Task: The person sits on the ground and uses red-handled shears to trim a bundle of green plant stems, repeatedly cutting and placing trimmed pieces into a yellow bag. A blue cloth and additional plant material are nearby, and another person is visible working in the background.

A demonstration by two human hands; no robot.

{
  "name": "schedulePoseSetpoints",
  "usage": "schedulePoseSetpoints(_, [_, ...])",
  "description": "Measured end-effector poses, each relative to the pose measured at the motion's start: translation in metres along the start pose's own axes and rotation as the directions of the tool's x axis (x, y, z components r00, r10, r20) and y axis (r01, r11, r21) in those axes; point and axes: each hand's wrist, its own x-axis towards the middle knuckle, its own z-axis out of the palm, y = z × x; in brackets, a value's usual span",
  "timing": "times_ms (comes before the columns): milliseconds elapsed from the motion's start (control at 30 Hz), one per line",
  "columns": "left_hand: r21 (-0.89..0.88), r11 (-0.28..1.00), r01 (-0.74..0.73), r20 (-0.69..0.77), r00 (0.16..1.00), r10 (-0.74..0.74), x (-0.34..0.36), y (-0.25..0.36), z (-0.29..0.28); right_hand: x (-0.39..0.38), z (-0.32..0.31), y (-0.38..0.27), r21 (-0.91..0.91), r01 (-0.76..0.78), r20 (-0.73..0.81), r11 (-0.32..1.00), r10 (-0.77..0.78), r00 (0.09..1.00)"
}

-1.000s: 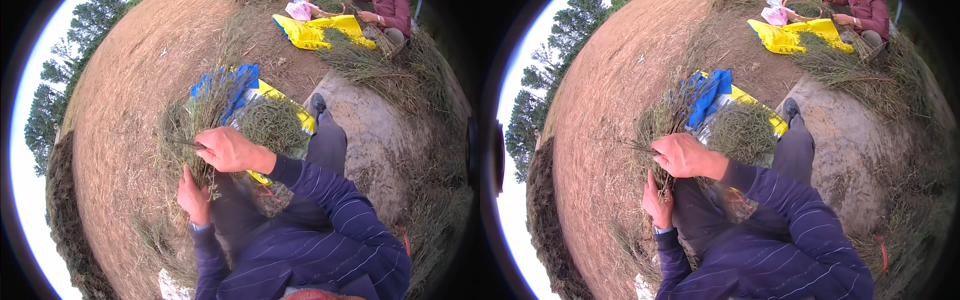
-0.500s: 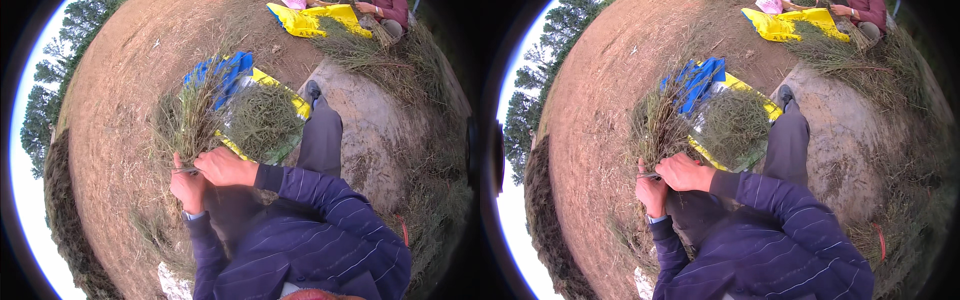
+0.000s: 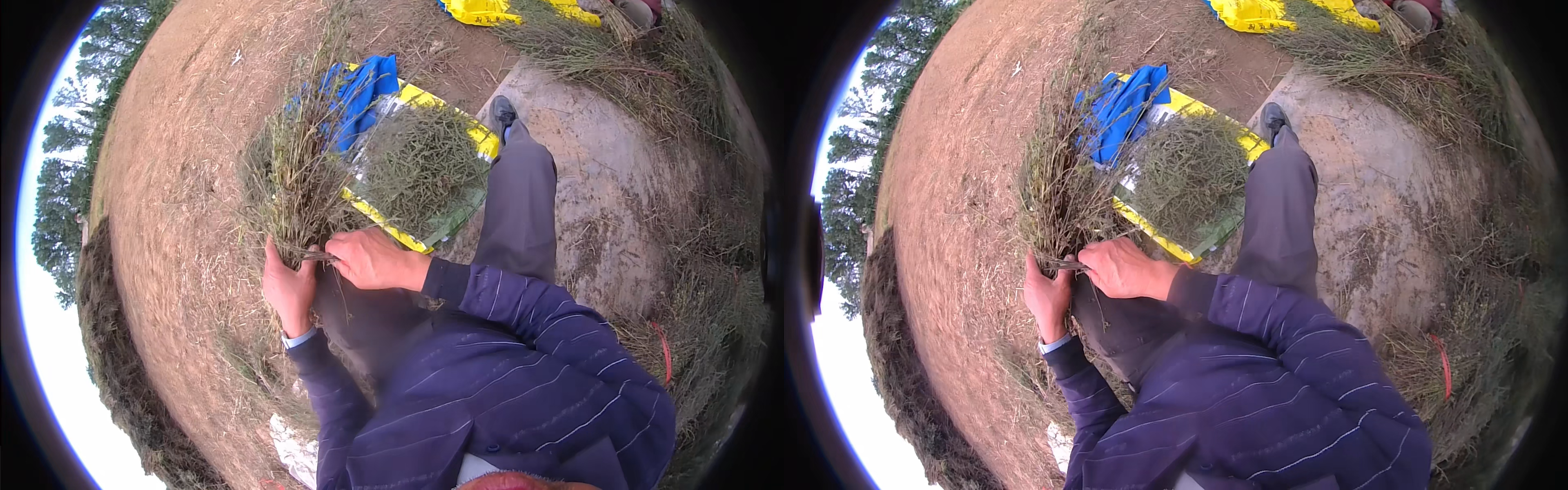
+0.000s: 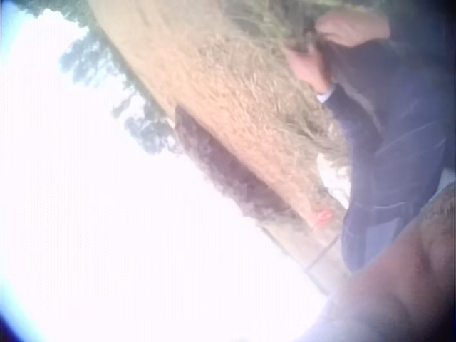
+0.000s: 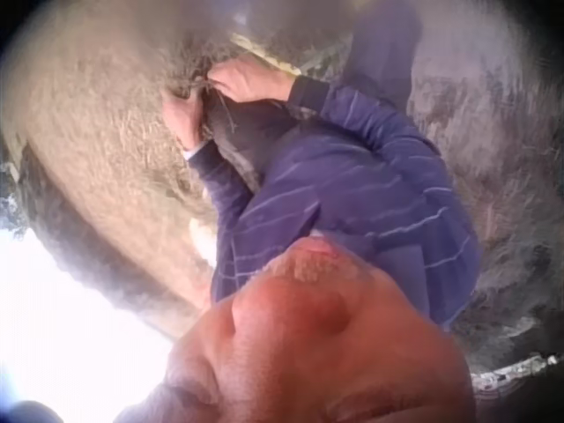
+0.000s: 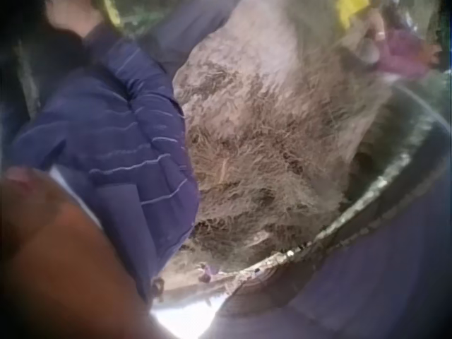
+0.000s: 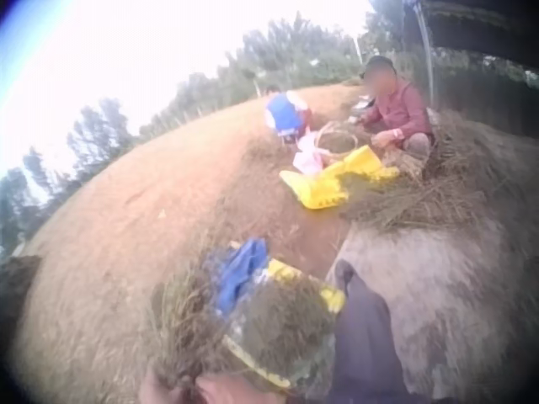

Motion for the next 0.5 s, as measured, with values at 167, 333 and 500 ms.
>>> schedulePoseSetpoints(167, [0.112, 0.988, 0.106, 0.007, 0.994, -0.108, 0.004, 0.007, 0.0, -0.005, 0.0, 0.003, 0.007, -0.02, -0.011, 1.0, 0.02, 1.0])
schedulePoseSetpoints(333, [0.093, 0.984, 0.155, -0.079, 0.986, -0.148, 0.007, 0.003, 0.009, -0.01, 0.0, 0.004, -0.001, 0.02, -0.036, 1.0, -0.02, 0.999])
schedulePoseSetpoints(500, [0.091, 0.966, 0.241, -0.116, 0.966, -0.23, 0.012, 0.012, 0.011, -0.007, -0.003, 0.01, 0.02, 0.01, -0.053, 1.0, -0.009, 0.999])
